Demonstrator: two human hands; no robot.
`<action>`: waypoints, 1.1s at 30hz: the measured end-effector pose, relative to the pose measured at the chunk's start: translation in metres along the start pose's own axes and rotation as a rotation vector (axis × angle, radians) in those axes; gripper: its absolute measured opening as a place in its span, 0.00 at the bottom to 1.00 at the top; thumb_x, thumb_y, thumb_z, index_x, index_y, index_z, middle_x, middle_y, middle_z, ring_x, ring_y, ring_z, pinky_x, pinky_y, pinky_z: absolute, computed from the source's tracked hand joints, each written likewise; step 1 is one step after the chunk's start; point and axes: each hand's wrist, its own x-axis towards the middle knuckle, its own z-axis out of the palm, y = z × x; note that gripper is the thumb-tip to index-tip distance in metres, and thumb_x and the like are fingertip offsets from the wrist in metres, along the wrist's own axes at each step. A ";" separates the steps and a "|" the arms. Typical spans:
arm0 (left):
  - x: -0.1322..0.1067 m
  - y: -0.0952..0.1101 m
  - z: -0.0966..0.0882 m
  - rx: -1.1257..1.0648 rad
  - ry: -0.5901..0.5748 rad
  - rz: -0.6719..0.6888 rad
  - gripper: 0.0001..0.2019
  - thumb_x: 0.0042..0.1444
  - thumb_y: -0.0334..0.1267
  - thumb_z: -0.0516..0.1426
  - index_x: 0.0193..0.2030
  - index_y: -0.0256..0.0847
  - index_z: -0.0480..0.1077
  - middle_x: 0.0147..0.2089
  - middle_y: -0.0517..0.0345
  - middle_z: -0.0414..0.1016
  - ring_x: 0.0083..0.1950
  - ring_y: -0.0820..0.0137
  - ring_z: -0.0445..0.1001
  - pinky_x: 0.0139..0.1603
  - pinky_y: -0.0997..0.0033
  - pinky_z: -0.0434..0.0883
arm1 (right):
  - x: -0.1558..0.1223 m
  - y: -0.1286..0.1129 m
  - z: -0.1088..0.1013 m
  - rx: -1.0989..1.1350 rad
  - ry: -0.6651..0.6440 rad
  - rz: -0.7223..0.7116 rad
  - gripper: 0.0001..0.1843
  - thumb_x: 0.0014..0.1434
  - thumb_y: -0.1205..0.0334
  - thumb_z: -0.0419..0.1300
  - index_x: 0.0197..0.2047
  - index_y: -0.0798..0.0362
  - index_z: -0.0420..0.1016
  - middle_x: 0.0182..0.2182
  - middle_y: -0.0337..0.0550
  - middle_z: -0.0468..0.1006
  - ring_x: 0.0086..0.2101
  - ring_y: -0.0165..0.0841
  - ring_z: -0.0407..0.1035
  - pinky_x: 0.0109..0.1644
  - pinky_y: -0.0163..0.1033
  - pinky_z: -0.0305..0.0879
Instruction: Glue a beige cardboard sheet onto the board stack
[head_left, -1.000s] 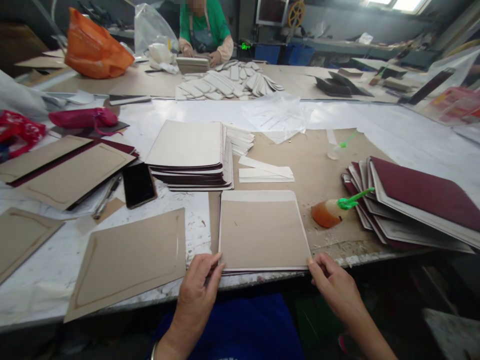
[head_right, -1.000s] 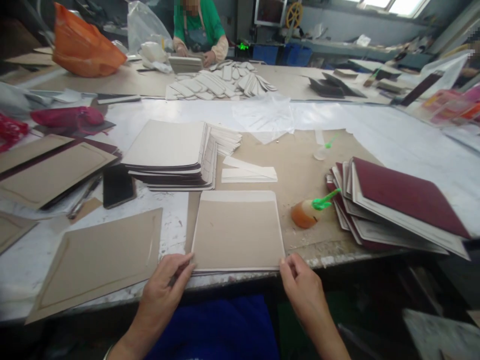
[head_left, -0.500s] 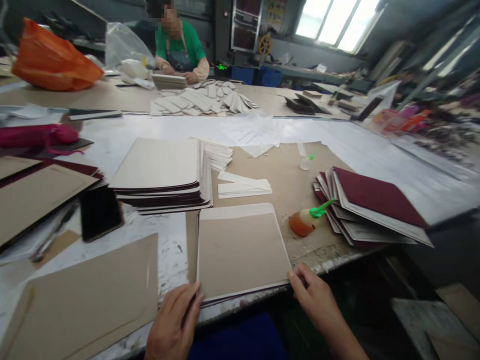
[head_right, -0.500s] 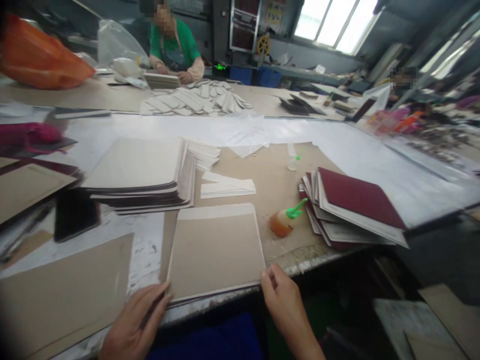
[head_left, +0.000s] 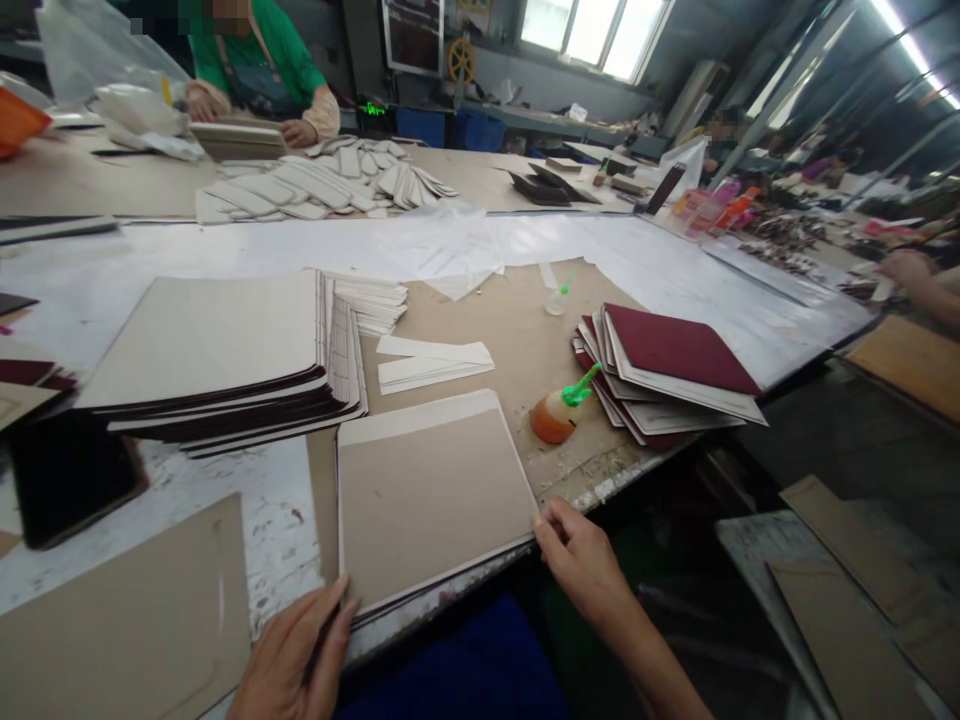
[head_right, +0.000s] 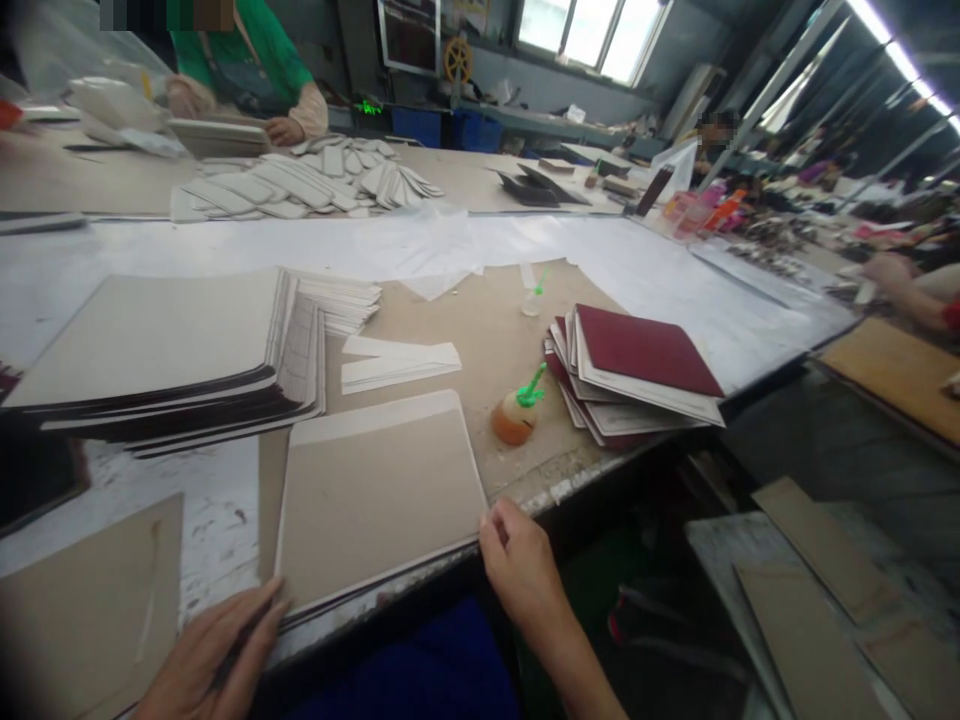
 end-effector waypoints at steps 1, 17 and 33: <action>0.001 0.003 -0.001 -0.018 0.013 -0.012 0.13 0.62 0.39 0.49 0.52 0.43 0.63 0.47 0.56 0.68 0.47 0.70 0.68 0.58 0.72 0.60 | 0.000 0.001 0.000 0.003 0.007 -0.003 0.17 0.58 0.50 0.45 0.23 0.51 0.56 0.19 0.35 0.60 0.23 0.30 0.57 0.29 0.34 0.52; 0.011 0.019 -0.005 -0.009 0.098 -0.003 0.11 0.61 0.38 0.51 0.48 0.38 0.66 0.44 0.55 0.70 0.45 0.72 0.69 0.55 0.73 0.61 | 0.000 0.003 0.002 -0.024 0.012 -0.017 0.18 0.57 0.48 0.45 0.23 0.51 0.56 0.18 0.35 0.60 0.23 0.29 0.57 0.28 0.34 0.52; 0.017 0.020 -0.008 0.041 0.212 -0.006 0.09 0.59 0.33 0.52 0.45 0.37 0.69 0.40 0.55 0.72 0.42 0.73 0.71 0.48 0.79 0.68 | 0.005 0.001 0.001 -0.214 -0.083 0.058 0.25 0.50 0.37 0.40 0.22 0.50 0.58 0.17 0.37 0.63 0.21 0.32 0.59 0.27 0.36 0.56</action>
